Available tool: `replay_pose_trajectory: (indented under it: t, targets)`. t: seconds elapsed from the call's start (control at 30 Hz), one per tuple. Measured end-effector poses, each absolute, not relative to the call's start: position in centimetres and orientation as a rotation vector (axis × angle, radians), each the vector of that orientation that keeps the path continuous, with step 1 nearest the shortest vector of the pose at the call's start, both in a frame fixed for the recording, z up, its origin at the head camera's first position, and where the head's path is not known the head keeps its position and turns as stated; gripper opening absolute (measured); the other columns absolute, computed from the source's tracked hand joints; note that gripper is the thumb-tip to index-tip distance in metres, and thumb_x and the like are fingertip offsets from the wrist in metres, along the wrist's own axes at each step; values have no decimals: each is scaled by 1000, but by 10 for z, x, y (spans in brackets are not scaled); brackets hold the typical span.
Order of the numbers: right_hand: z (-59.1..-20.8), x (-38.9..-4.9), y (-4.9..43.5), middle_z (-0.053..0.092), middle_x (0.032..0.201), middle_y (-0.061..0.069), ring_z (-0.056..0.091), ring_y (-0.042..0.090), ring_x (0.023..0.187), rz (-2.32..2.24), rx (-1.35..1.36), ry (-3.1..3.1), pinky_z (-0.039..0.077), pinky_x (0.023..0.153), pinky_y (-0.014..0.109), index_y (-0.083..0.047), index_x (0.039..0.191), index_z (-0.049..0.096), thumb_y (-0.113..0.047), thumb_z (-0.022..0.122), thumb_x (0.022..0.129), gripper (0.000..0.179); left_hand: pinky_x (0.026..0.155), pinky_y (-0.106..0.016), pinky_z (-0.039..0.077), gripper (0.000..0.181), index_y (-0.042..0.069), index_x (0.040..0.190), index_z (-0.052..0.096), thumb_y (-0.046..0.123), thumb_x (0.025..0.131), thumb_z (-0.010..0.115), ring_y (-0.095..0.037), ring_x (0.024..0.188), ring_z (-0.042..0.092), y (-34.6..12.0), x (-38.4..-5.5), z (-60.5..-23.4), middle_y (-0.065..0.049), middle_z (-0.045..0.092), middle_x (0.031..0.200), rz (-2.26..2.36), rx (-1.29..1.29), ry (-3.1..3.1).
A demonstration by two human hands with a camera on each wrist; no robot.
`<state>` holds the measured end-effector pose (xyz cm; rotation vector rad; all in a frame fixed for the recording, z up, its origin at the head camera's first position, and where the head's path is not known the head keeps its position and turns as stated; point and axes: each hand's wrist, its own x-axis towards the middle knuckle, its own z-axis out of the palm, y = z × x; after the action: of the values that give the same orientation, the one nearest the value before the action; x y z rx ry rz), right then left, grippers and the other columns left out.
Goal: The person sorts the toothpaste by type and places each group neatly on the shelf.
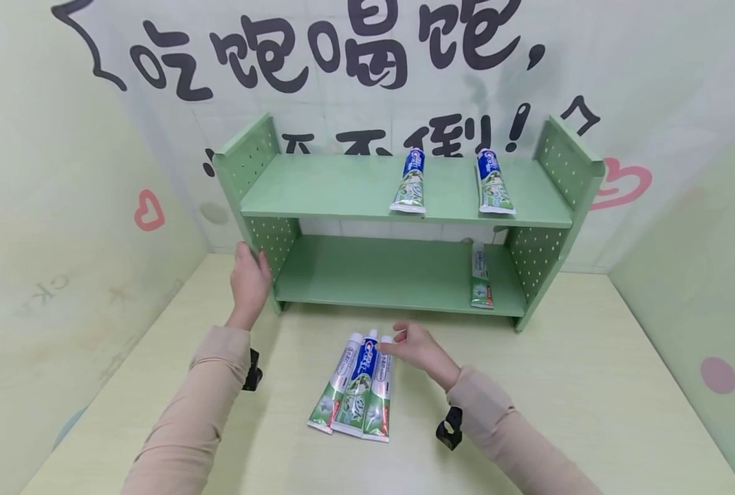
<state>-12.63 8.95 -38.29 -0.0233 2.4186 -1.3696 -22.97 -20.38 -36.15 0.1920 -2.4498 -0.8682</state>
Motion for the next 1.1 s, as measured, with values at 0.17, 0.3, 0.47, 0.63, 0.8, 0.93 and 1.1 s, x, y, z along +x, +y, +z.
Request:
replay_pose_trajectory:
  t: [0.17, 0.3, 0.47, 0.63, 0.8, 0.93, 1.1]
  targets:
    - [-401, -125, 88, 54, 106, 19, 55, 22, 86, -1382, 28, 2398, 54, 74, 34, 10, 123, 43, -21, 69, 78, 60, 71, -45, 53, 32, -4, 119, 36, 19, 97, 40, -39, 85, 60, -203, -229, -362, -22, 53, 104, -860, 190, -2439]
    - [-412, -122, 86, 54, 103, 19, 55, 21, 80, -1396, 65, 2376, 53, 69, 31, 12, 120, 42, -16, 68, 78, 57, 71, -46, 53, 33, -5, 119, 36, 19, 98, 40, -40, 85, 60, -203, -228, -361, -23, 52, 105, -859, 186, -2437]
    - [-425, -117, 81, 54, 92, 15, 53, 18, 72, -1391, 94, 2367, 53, 62, 27, 13, 118, 41, -10, 69, 76, 55, 70, -45, 53, 33, -5, 119, 36, 19, 98, 40, -39, 85, 60, -203, -226, -362, -23, 52, 104, -858, 186, -2444]
    - [-432, -113, 74, 55, 88, 15, 57, 17, 69, -1393, 95, 2344, 54, 58, 27, 13, 115, 40, -8, 68, 76, 53, 69, -44, 54, 31, -5, 117, 37, 18, 97, 41, -38, 83, 60, -203, -225, -363, -22, 52, 103, -859, 186, -2435]
    - [-431, -110, 68, 60, 90, 19, 62, 18, 67, -1384, 79, 2311, 57, 57, 29, 12, 110, 43, -8, 65, 78, 43, 70, -44, 54, 31, -5, 118, 37, 18, 97, 40, -39, 84, 60, -203, -225, -364, -22, 53, 104, -866, 185, -2435]
    - [-429, -109, 64, 60, 86, 19, 62, 18, 61, -1392, 65, 2311, 56, 53, 30, 12, 107, 41, -7, 64, 79, 40, 72, -45, 55, 32, -5, 119, 36, 18, 97, 40, -39, 87, 60, -204, -225, -363, -23, 53, 107, -866, 188, -2442]
    - [-430, -109, 59, 55, 82, 18, 57, 18, 59, -1305, 2, 2436, 53, 50, 27, 19, 116, 31, -6, 64, 79, 55, 72, -46, 54, 31, -4, 119, 36, 18, 97, 40, -40, 89, 60, -203, -227, -360, -23, 52, 108, -862, 185, -2445]
